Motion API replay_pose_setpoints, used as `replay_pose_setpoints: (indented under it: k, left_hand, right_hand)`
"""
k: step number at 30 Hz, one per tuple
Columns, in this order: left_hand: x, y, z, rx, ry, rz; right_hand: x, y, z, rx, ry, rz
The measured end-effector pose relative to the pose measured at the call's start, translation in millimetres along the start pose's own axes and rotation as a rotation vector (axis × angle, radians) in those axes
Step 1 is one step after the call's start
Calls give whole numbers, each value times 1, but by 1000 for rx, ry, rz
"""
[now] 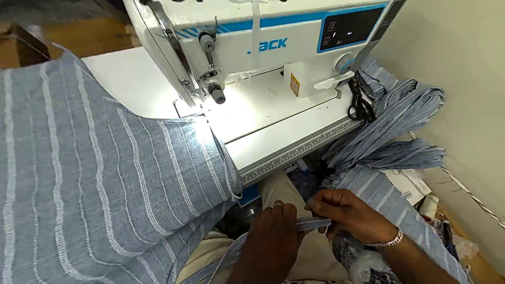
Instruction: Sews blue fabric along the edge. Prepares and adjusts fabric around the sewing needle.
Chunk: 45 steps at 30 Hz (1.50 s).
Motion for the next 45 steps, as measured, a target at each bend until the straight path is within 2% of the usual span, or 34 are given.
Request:
replay_pose_setpoints:
  k: [4, 8, 10, 13, 14, 16, 18, 20, 23, 25, 30, 34, 37, 40, 45]
  left_hand:
    - [18, 17, -19, 59, -112, 117]
    - [23, 23, -37, 69, -135, 136]
    - [18, 20, -45, 79, 26, -28]
    - [10, 16, -53, 165, 285, -441]
    - [8, 15, -54, 176, 340, -534]
    - [8, 16, -54, 141, 445, -606]
    - [12, 17, -53, 65, 533, -563]
    - [24, 15, -56, 16, 595, -403]
    - [47, 12, -81, 88, 594, -32]
    - [58, 13, -101, 163, 589, 72]
    - [83, -1, -136, 166, 488, -47]
    - [121, -50, -204, 341, 407, -56]
    - [129, -94, -256, 506, 418, -43]
    - [118, -112, -284, 588, 454, -73]
    - [111, -128, -285, 594, 484, -179]
  right_hand:
    - [-14, -14, -16, 114, -7, -130]
    - [-34, -14, -28, 348, 251, -312]
    - [-47, -10, -33, 435, 343, -370]
    - [-62, -8, -43, 555, 453, -395]
    - [-66, -7, -46, 577, 517, -409]
    - [-69, -8, -51, 624, 614, -376]
    - [-67, -14, -56, 703, 610, -246]
    - [-66, -23, -59, 695, 540, -162]
    - [-75, -40, -60, 595, 446, -103]
    - [-84, -50, -62, 553, 409, -104]
    - [-101, -96, -85, 537, 588, -122]
    - [-96, -183, -126, 586, 767, 118]
    - [-109, -234, -141, 604, 929, 254]
    - [-114, -238, -140, 550, 1019, 338]
    - [-112, -231, -133, 607, 1003, 381]
Point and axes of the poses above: each hand's wrist, its own y-axis away from the middle knuckle, its own x-axis out of the back of the hand, z = x × y, the point moved 9 cm from there along -y, towards the middle knuckle, and after that the axes turned 4 degrees about -y, right-handed, at the moved point
